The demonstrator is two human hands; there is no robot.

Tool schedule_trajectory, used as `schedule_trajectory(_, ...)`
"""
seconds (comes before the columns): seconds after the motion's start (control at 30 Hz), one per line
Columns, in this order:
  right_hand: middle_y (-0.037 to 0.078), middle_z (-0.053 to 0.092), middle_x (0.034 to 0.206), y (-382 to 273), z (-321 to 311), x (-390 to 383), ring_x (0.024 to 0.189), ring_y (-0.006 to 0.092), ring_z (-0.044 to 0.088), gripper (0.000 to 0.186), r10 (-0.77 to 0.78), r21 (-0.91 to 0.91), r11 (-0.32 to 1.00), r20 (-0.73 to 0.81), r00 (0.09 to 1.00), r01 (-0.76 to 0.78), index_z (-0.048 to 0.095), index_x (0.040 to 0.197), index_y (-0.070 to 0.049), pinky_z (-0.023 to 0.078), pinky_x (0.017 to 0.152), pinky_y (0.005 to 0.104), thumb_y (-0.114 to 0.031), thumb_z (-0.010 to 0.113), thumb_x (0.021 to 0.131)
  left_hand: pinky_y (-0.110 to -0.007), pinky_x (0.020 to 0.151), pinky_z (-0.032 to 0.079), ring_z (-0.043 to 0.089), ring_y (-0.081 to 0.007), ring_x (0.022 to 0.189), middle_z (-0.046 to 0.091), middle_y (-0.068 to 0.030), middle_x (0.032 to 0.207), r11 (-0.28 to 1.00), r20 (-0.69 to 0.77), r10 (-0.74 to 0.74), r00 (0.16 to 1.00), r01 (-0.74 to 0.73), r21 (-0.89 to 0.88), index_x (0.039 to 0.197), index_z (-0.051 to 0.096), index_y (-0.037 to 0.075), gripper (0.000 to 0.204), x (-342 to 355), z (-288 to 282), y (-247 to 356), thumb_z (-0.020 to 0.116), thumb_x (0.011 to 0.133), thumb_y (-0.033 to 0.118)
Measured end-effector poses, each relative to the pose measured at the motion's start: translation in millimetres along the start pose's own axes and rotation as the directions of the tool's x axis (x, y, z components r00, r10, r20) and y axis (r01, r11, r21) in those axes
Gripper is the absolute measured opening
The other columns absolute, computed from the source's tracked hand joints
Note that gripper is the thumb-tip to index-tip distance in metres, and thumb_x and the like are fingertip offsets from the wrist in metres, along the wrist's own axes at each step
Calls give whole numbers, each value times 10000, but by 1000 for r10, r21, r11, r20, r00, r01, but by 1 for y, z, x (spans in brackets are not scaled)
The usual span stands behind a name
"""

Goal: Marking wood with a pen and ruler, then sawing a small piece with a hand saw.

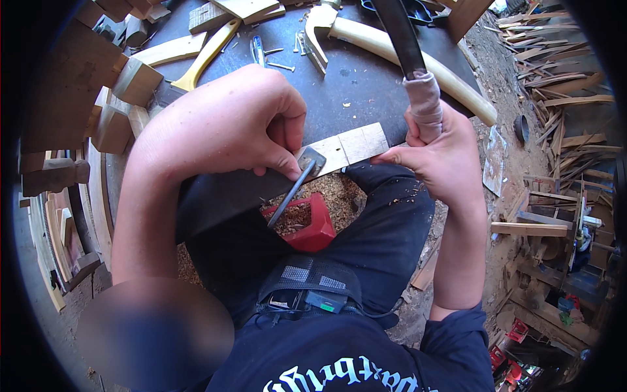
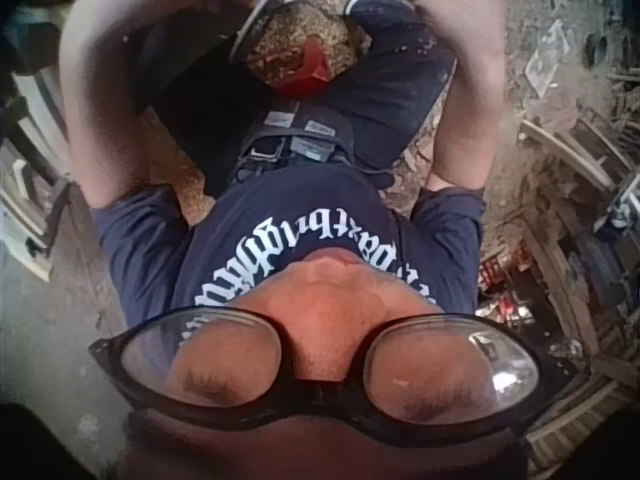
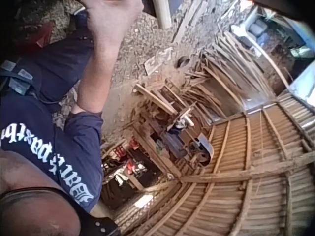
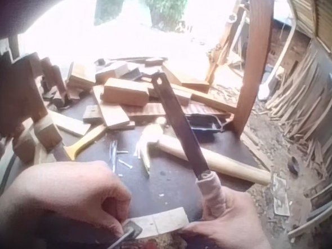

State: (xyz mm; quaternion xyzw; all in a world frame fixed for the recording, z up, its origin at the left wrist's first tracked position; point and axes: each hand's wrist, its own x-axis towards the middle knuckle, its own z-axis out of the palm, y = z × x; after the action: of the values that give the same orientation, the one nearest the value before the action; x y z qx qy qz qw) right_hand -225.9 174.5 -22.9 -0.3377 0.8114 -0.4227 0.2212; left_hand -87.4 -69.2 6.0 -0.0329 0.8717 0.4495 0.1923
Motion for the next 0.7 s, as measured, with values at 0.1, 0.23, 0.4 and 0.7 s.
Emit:
schedule_trajectory(0.1,-69,426,668,4,1,1,599,17,424,430,11,80,997,-13,1000,-10,475,765,-97,404,553,212,93,854,691,-252,554,544,703,-115,616,732,-72,721,999,17,-48,999,48,-20,828,710,-36,176,2,-1,2,866,754,-5)
schedule_trajectory(0.23,-63,445,671,0,1,2,568,16,447,426,51,77,996,-20,998,-50,466,770,-97,421,505,220,115,827,690,-242,536,533,687,-102,598,728,-66,719,997,26,-61,998,62,-39,837,707,-37,182,3,-2,2,869,766,2)
schedule_trajectory(0.4,-63,475,663,-6,2,0,550,20,478,423,39,58,998,-65,997,-35,503,796,-90,427,486,219,87,865,670,-238,530,531,684,-96,602,726,-64,727,996,25,-70,997,71,-45,842,700,-37,180,1,-2,8,863,772,-6)
schedule_trajectory(0.7,80,603,694,13,16,-38,622,198,593,408,-131,-150,984,-221,966,99,570,1008,-15,470,588,343,-240,867,840,-285,654,563,733,-139,729,735,-80,756,987,-56,118,991,-111,118,907,723,-17,179,-13,2,5,843,791,48)
